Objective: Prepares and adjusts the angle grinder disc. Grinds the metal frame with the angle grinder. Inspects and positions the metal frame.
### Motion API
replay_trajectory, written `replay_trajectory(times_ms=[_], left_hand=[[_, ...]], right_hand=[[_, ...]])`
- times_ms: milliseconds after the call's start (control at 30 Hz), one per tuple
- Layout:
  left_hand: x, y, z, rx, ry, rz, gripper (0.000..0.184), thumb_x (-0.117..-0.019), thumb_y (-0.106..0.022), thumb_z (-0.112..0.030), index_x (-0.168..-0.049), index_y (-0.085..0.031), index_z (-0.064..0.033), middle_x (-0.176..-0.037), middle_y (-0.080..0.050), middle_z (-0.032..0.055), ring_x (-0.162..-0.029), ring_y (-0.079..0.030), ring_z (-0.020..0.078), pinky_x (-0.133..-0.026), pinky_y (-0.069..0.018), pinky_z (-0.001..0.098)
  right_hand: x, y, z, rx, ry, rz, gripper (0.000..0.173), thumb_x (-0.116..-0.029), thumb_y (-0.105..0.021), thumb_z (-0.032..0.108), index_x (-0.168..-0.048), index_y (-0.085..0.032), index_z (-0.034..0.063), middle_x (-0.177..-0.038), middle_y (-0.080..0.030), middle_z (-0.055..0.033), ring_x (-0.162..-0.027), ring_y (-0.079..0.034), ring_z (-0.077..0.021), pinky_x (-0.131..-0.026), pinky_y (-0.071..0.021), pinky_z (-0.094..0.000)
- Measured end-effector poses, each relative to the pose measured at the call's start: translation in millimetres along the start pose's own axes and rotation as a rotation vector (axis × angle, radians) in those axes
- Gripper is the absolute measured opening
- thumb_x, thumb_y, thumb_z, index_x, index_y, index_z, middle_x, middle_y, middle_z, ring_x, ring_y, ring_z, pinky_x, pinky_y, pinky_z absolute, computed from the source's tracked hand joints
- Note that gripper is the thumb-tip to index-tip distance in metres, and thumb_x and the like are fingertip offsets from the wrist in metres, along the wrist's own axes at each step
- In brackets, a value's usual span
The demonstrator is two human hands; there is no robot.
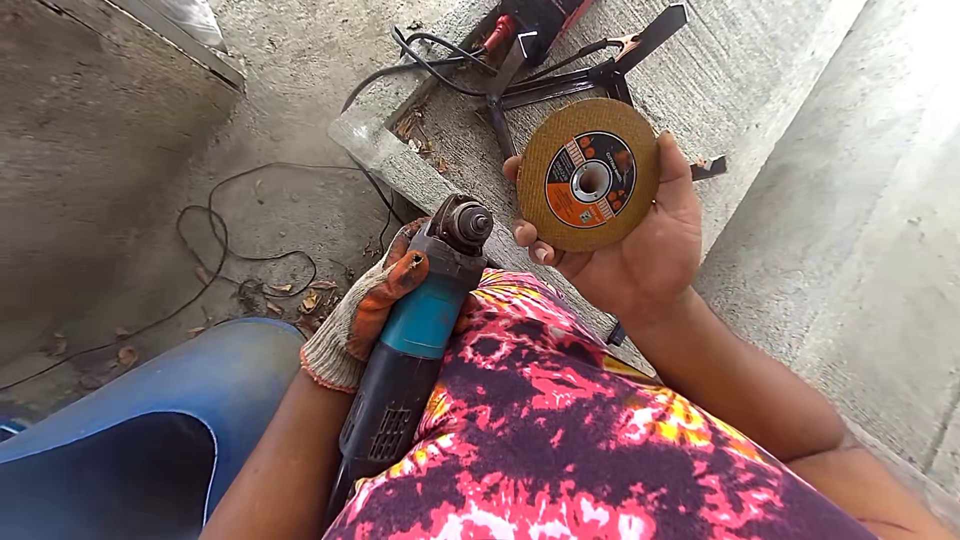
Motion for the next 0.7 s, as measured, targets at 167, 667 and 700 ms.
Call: replay_trajectory(times_ms=[167,667,700], left_hand=[[-2.1,0.2,-1.5,0.007,0.009,-0.002,0.074,-0.0915,-0.074,-0.039,-0.153,-0.035,-0.0279,-0.122,-0.065,0.0253,-0.098,-0.072,0.0383,-0.081,-0.0635,0.0483],[-4.3,-1.2,-6.6,-0.027,0.015,-0.035,0.078,-0.0892,-0.076,-0.043,-0.153,-0.034,-0.0285,-0.117,-0.066,0.0248,-0.094,-0.073,0.0374,-0.078,-0.064,0.0473],[-3.8,-0.5,-6.9,-0.029,0.012,-0.035,0.077,-0.0898,-0.075,-0.043,-0.153,-0.034,-0.0291,-0.118,-0.066,0.0248,-0.095,-0.073,0.0375,-0.078,-0.0638,0.0476]], right_hand=[[-1.8,-0.6,1.1,0.008,-0.007,0.026,0.09,-0.0958,-0.013,0.078,-0.14,-0.049,0.0091,-0.142,-0.051,-0.0279,-0.095,-0.068,-0.0344,-0.067,-0.0592,-0.0393],[-4.1,-2.1,0.4,-0.072,-0.07,0.023,0.088,-0.0969,-0.014,0.077,-0.139,-0.051,0.0089,-0.135,-0.056,-0.0284,-0.093,-0.069,-0.036,-0.067,-0.0604,-0.0415],[-4.5,-1.8,0.1,-0.074,-0.073,0.021,0.088,-0.097,-0.015,0.077,-0.139,-0.051,0.0091,-0.135,-0.056,-0.0284,-0.094,-0.069,-0.0364,-0.068,-0.0605,-0.0418]])
Point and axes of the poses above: each hand's wrist, its own x-axis away from the middle knuckle, its own y-axis out of the back of the hand, z = x × y, the point moved 3 cm from there along -x, towards the middle knuckle
